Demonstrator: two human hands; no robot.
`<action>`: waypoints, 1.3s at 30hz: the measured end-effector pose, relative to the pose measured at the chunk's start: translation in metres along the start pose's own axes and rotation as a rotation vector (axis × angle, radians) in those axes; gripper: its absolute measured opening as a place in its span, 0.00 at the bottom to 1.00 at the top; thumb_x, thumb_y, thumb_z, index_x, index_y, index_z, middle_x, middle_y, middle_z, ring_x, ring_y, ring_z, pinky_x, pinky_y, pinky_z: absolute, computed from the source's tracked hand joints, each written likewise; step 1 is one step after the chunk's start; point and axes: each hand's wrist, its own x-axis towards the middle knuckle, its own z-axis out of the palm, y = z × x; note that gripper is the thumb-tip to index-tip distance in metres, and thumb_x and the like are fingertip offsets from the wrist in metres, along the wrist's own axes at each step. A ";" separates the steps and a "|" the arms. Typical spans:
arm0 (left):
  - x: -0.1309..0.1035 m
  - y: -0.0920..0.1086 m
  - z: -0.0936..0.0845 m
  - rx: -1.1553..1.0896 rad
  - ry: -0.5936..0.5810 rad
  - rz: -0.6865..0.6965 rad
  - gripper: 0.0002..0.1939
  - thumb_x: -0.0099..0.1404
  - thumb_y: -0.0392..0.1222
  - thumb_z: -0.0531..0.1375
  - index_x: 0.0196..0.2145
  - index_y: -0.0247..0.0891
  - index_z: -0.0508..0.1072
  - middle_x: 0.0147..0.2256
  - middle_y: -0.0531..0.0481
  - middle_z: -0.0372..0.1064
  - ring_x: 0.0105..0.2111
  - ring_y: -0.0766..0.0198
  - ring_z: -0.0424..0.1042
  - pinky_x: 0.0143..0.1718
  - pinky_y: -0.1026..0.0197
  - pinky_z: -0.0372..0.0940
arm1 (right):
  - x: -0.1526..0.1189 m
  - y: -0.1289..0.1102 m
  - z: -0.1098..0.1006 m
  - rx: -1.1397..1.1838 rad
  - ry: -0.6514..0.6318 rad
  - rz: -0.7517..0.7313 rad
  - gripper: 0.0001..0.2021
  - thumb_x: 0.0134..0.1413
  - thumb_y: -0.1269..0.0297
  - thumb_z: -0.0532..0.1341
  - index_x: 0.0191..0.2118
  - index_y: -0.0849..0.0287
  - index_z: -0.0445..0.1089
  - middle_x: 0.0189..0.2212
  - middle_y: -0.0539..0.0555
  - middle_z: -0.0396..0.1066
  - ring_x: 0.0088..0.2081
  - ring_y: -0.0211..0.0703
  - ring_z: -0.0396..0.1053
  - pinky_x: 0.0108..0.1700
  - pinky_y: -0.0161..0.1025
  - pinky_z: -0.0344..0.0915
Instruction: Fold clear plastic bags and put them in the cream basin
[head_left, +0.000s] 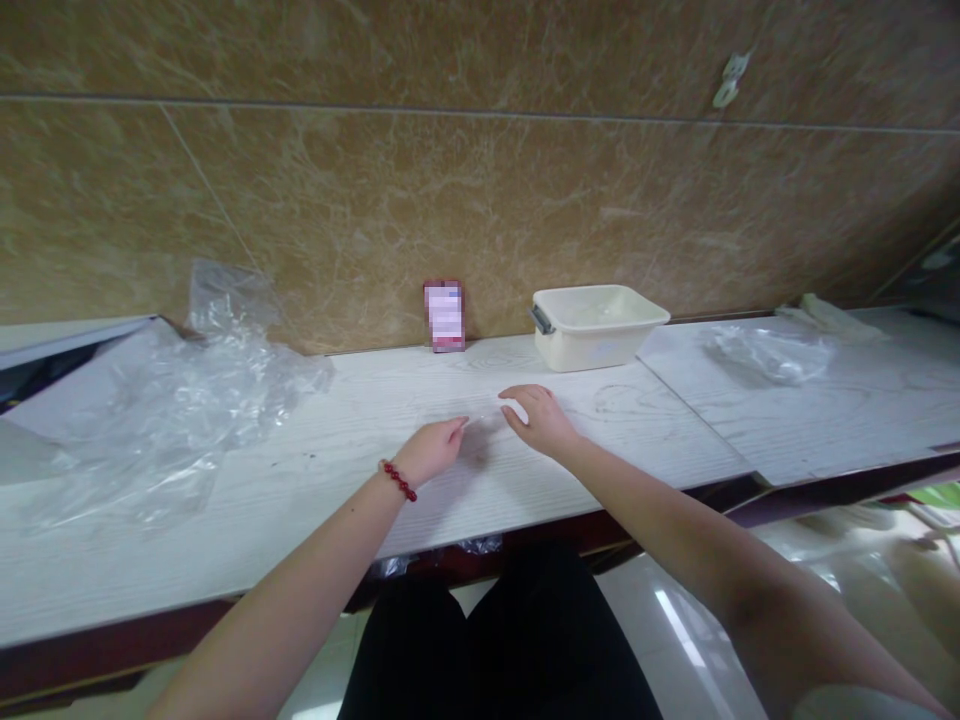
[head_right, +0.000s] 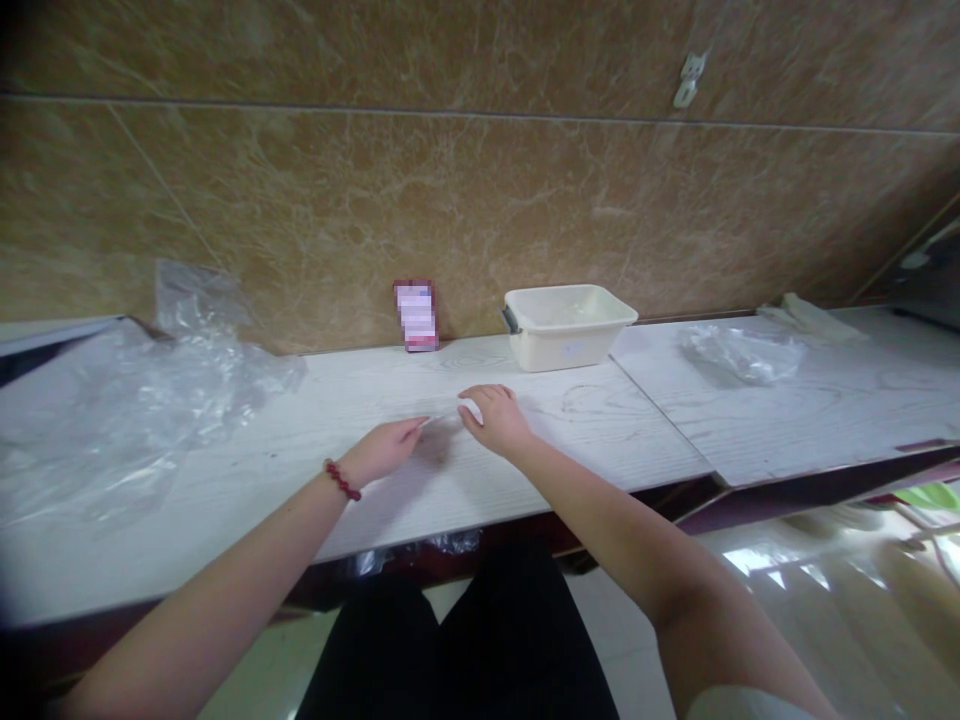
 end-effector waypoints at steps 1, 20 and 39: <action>0.001 0.001 -0.006 -0.031 -0.003 -0.011 0.18 0.60 0.42 0.46 0.40 0.35 0.70 0.39 0.42 0.69 0.39 0.56 0.67 0.41 0.59 0.58 | 0.001 0.004 0.000 0.045 0.010 0.059 0.13 0.53 0.61 0.49 0.41 0.59 0.65 0.39 0.56 0.67 0.43 0.41 0.62 0.48 0.42 0.54; 0.004 0.008 -0.069 -1.286 -0.054 -0.147 0.12 0.56 0.38 0.55 0.38 0.31 0.71 0.39 0.42 0.69 0.39 0.60 0.67 0.40 0.58 0.62 | 0.026 0.005 0.010 1.124 -0.107 0.573 0.20 0.49 0.52 0.52 0.46 0.57 0.58 0.44 0.56 0.64 0.44 0.40 0.63 0.42 0.41 0.62; 0.041 -0.073 -0.024 -1.548 -0.039 -0.324 0.14 0.56 0.27 0.52 0.40 0.31 0.67 0.39 0.43 0.69 0.39 0.60 0.69 0.42 0.56 0.64 | 0.072 0.024 0.059 1.037 -0.534 0.710 0.10 0.42 0.61 0.62 0.30 0.61 0.65 0.24 0.51 0.69 0.21 0.29 0.65 0.13 0.23 0.47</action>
